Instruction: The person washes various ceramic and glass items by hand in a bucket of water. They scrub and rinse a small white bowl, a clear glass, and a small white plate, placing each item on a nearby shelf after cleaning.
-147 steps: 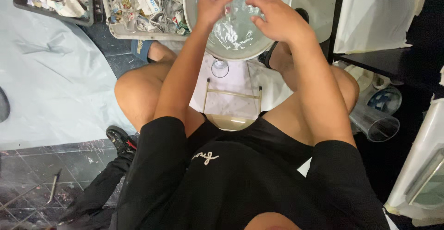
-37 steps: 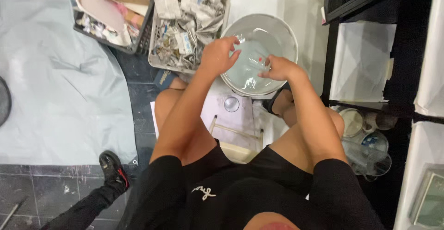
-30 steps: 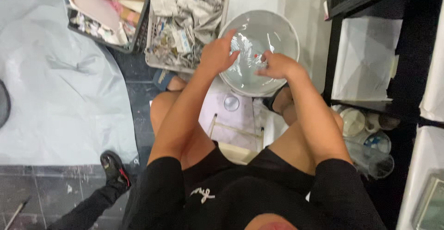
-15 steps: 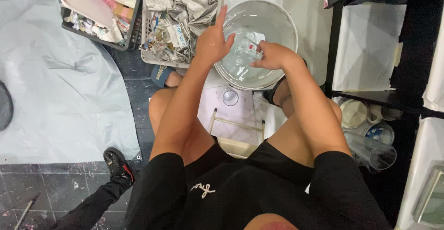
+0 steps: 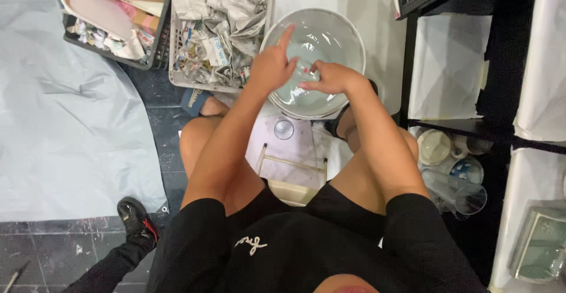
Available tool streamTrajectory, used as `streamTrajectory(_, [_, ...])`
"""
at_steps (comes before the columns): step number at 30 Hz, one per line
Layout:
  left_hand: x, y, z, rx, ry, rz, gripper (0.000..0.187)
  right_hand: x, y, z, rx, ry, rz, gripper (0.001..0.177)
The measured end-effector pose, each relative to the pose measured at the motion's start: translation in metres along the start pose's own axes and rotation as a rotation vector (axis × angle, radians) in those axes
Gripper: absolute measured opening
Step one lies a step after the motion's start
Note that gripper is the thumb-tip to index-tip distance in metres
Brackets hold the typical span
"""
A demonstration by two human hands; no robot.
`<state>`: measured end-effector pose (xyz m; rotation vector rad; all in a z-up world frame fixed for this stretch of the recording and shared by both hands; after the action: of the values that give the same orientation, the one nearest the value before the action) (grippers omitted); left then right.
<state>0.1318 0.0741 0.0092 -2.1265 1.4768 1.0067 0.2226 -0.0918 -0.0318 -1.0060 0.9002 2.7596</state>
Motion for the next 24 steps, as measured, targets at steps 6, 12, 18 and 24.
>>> streamTrajectory(6, [0.007,-0.002,-0.010,-0.025,-0.002,-0.001,0.065,0.003,0.007,0.010,0.132,-0.077,0.077,0.080])
streamTrajectory(12, [0.011,-0.001,-0.020,0.093,0.091,-0.092,0.045,0.002,0.010,0.001,0.162,-0.128,0.056,0.079])
streamTrajectory(18, [0.018,0.006,-0.017,0.096,0.087,-0.072,0.044,0.012,-0.001,-0.008,-0.033,-0.033,-0.020,0.088])
streamTrajectory(24, [0.018,0.003,-0.014,0.110,0.110,-0.060,0.043,0.014,0.002,-0.006,0.198,-0.066,0.024,0.091])
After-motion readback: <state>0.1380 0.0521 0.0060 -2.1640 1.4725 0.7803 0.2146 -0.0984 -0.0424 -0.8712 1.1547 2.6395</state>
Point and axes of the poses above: each hand's wrist, its own y-axis away from the middle knuckle, its own x-axis out of the palm, z = x × y, the point moved 5 cm from there along -y, towards the middle knuckle, and after that the axes turned 11 degrees about -x, right-handed, at the moved point
